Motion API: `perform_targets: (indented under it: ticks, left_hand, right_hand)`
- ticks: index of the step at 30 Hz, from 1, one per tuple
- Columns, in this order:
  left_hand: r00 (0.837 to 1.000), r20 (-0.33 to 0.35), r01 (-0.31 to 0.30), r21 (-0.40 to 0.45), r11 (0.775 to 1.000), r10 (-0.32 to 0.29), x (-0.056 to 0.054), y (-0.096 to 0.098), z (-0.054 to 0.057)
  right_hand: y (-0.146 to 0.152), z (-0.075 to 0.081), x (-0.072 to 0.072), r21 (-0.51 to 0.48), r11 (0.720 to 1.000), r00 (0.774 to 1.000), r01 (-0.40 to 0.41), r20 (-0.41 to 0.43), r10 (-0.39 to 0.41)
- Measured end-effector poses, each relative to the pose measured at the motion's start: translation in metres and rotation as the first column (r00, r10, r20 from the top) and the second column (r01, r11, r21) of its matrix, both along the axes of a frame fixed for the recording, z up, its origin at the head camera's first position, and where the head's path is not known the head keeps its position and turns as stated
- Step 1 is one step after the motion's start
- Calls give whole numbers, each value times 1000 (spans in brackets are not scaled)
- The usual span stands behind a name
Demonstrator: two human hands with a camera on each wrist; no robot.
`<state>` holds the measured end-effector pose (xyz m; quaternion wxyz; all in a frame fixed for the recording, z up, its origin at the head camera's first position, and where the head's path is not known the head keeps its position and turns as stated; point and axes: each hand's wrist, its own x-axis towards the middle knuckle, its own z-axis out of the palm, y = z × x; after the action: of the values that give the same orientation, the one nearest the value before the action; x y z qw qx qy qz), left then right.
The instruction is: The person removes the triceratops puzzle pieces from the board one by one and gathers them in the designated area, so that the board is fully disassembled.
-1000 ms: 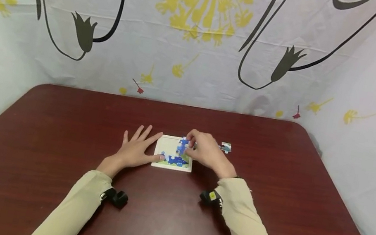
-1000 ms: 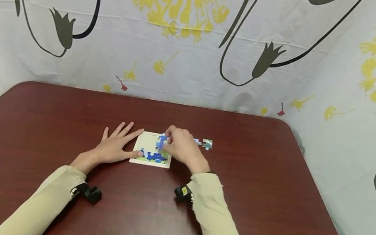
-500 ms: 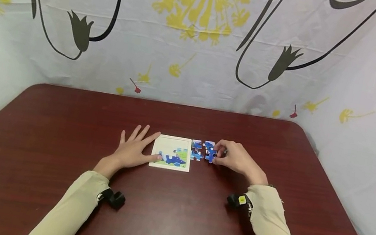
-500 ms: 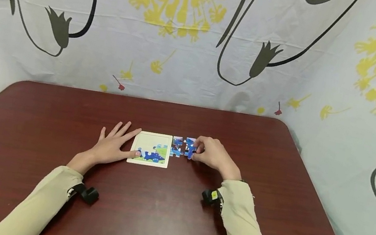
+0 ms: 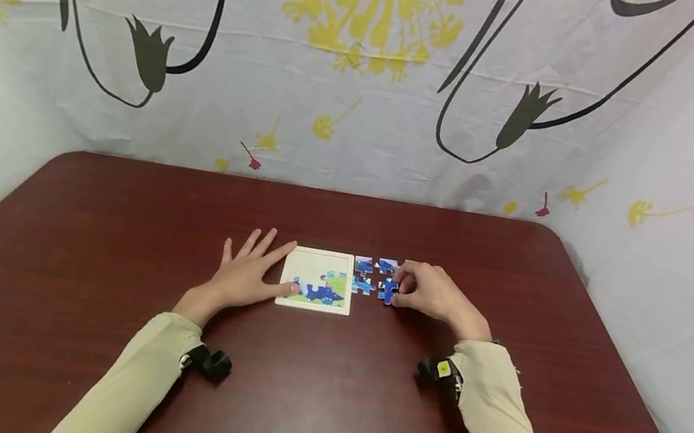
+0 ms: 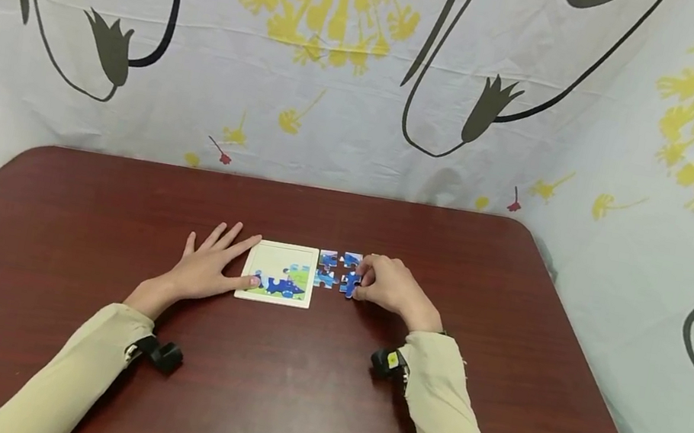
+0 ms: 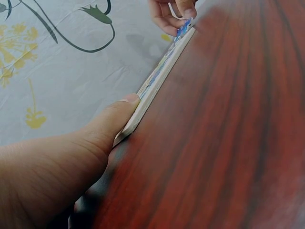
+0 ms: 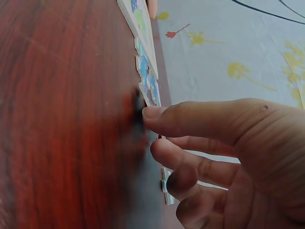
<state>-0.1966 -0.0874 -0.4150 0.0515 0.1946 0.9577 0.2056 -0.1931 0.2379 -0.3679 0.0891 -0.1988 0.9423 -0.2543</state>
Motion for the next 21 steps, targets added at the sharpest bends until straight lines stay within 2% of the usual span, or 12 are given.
perform_targets:
  ticks: [7, 13, 17, 21]
  left_hand:
    - [1000, 7, -7, 1, 1000, 7, 1, -1, 2]
    - [1000, -2, -4, -5, 1000, 4, -3, 1, 6]
    - [1000, -1, -5, -2, 1000, 5, -3, 1, 6]
    - [1000, -4, 2, 4, 1000, -2, 2, -1, 1]
  right_hand:
    - [-4, -1, -1, 18, 1000, 999, 9, -50, -8]
    - [-3, 2, -3, 41, 998, 998, 44, -47, -42]
    - [-3, 1, -2, 6, 999, 998, 43, -48, -42]
    - [-6, 0, 4, -53, 998, 999, 23, -21, -24]
